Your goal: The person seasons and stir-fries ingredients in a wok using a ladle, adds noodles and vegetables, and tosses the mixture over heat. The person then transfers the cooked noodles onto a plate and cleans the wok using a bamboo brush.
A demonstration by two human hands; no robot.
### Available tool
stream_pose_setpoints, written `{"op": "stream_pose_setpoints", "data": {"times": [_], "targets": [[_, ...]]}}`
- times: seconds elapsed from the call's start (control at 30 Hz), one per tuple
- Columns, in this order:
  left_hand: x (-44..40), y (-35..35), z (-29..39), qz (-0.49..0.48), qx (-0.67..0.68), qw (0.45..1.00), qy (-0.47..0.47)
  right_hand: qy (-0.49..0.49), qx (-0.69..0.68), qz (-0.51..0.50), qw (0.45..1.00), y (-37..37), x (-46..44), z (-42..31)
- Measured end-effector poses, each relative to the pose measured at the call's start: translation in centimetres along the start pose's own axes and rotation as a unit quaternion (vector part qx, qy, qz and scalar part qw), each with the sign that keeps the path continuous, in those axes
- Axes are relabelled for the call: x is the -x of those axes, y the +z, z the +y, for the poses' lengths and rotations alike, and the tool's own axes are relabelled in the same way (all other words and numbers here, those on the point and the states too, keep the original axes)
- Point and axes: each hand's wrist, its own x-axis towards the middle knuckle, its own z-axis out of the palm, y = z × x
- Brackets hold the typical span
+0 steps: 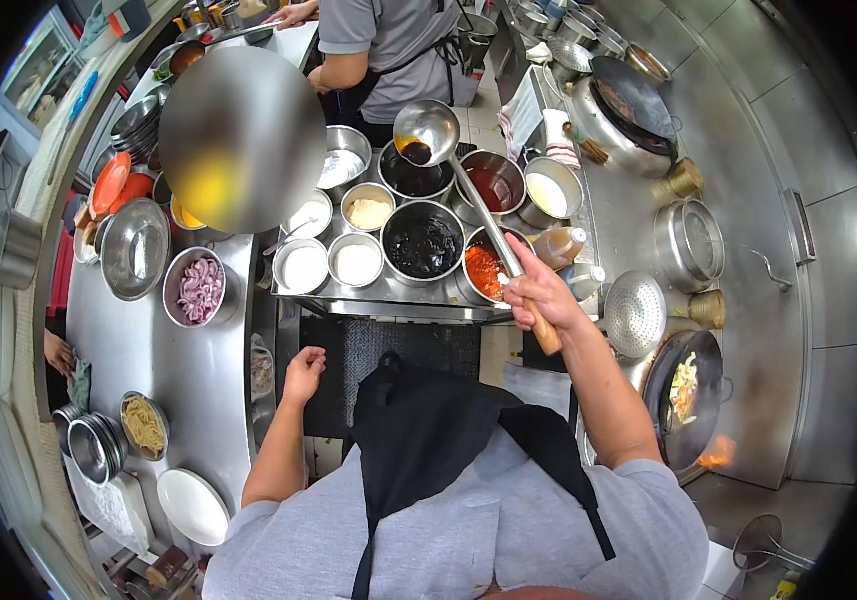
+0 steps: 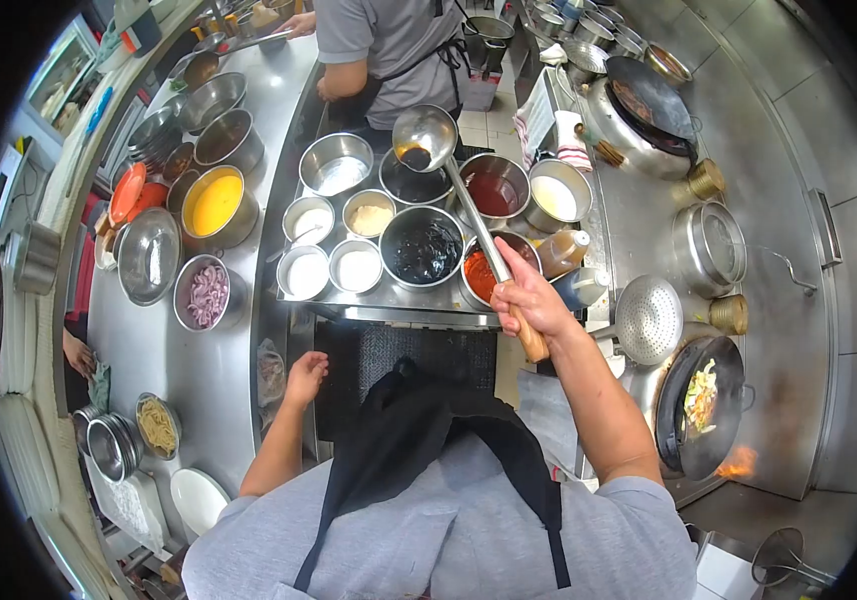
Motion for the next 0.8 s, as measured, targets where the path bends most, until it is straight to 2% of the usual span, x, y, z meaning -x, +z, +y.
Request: {"op": "stream_pose_setpoints", "data": {"times": [0.3, 0.5, 0.53, 0.63, 0.8], "targets": [[-0.2, 2.0, 2.7, -0.058, -0.017, 0.998, -0.007, -0.012, 0.018, 0.014, 1.0, 0.5, 0.1, 0.5], [0.2, 4.6, 3.5, -0.093, -0.046, 0.995, 0.002, -0.043, -0.073, -0.004, 0.996, -0.8, 2.6, 1.3], [0.2, 5.2, 3.5, -0.109, -0.057, 0.992, -0.002, -0.052, -0.079, 0.005, 0.995, -1.5, 3.8, 1.6], [0.8, 7.5, 4.9, -0.159, -0.1, 0.982, 0.017, -0.106, -0.32, -0.14, 0.931, -3.7, 9.4, 3.2], [0.1, 12.9, 5.7, -0.233, -0.043, 0.971, 0.016, -0.247, -0.352, -0.087, 0.899, -5.6, 27.5, 8.5]]}}
